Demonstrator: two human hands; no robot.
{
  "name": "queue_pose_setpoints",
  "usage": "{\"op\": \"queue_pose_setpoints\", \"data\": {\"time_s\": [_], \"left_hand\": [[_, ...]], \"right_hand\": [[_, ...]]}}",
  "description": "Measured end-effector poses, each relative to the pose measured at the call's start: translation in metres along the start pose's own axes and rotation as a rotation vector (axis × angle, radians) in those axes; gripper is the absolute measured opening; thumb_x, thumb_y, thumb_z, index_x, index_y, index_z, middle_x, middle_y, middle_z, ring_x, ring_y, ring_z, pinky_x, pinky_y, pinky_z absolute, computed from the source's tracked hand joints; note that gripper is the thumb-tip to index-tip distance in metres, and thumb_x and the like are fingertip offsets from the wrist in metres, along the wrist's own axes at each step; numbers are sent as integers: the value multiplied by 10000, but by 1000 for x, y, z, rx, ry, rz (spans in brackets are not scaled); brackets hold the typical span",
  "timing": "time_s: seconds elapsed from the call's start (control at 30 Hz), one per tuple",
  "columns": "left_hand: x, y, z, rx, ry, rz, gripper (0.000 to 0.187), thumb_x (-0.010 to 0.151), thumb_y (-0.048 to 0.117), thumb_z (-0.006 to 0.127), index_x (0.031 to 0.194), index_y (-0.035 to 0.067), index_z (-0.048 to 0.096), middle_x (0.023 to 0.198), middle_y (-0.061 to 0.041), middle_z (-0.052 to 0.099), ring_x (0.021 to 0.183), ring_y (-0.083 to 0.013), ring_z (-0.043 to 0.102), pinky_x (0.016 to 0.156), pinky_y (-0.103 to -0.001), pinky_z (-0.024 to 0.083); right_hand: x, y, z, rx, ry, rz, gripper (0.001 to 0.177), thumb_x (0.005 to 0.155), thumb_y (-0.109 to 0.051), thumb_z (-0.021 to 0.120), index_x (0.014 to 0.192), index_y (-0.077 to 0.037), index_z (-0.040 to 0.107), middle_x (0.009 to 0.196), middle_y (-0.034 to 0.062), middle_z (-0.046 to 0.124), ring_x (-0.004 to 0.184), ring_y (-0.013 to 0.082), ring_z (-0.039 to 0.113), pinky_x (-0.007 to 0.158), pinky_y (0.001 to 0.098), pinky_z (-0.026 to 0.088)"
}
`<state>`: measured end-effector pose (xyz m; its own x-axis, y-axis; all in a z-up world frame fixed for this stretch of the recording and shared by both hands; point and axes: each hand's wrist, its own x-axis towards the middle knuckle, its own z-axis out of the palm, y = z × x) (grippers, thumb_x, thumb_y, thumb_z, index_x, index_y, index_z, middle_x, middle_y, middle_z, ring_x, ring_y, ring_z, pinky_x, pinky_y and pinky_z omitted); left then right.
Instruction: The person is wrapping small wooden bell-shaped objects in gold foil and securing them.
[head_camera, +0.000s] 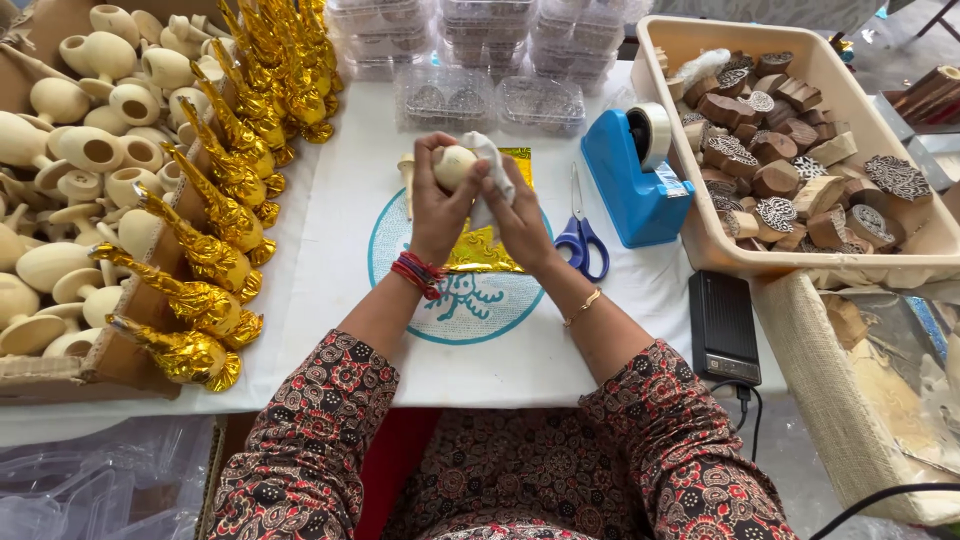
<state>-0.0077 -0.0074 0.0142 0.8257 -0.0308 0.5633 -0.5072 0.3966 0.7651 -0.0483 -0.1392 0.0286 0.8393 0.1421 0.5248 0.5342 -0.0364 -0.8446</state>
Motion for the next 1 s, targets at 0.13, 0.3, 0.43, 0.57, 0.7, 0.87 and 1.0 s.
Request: {"op": "queue_pose_setpoints", "data": {"time_s": [0.13, 0.3, 0.43, 0.57, 0.7, 0.87, 1.0], "left_hand": [[-2, 14, 4, 208, -37, 72, 356, 1006, 297, 746, 1188, 72, 538, 1001, -24, 646, 886, -58, 650, 724, -198, 575], [0, -8, -16, 3, -95, -533, 422, 1035, 484, 605, 1037, 66, 655, 679, 2, 599, 545, -119, 556, 455, -257, 426], [-7, -9, -6, 353, -77, -248, 392, 1058, 447, 643, 1041, 57, 677, 813, -54, 672, 747, -142, 647, 628, -310, 523], [-11, 25, 4, 744, -168, 342, 400, 1067, 462, 619, 1142, 70, 602, 943, -142, 696, 844, -231, 711, 714, -357, 583], [-8, 14, 4, 542, -153, -164, 402, 1005, 464, 632, 1134, 87, 576, 849, -103, 715, 768, -235, 751, 643, -370, 588], [-10, -1, -2, 370, -189, -261, 416, 1037, 449, 626, 1198, 66, 601, 859, -129, 653, 725, -302, 664, 646, -403, 521], [-13, 31, 7, 744, -258, 422, 425, 1052, 440, 645, 1253, 73, 567, 1035, -191, 689, 911, -348, 727, 770, -387, 596]], "right_hand": [[-1, 12, -10, -7, 97, 56, 355, 1117, -339, 539, 1282, -31, 599, 1028, 35, 636, 919, 108, 583, 767, 265, 492], [2, -29, -15, -672, 2, -460, 276, 1141, -271, 561, 1193, -9, 631, 1101, 161, 644, 987, 188, 639, 834, 302, 532], [3, 21, -36, -581, 15, -267, 236, 1119, -243, 591, 1179, -26, 664, 963, 90, 630, 880, 158, 629, 786, 309, 498], [9, 44, -44, 177, 59, 269, 298, 1058, -260, 590, 1227, -25, 658, 1032, 46, 687, 902, 117, 632, 763, 278, 514], [7, 26, -36, -253, 105, 114, 328, 1063, -313, 589, 1149, -6, 662, 887, 31, 651, 785, 75, 567, 650, 269, 475], [7, 19, -38, -348, 105, -126, 377, 1130, -371, 566, 1047, -14, 653, 868, 42, 619, 778, 108, 581, 668, 264, 454], [12, 7, -39, 306, 318, 557, 275, 1000, -397, 550, 1075, -157, 662, 765, 12, 656, 595, 143, 595, 494, 288, 446]]}}
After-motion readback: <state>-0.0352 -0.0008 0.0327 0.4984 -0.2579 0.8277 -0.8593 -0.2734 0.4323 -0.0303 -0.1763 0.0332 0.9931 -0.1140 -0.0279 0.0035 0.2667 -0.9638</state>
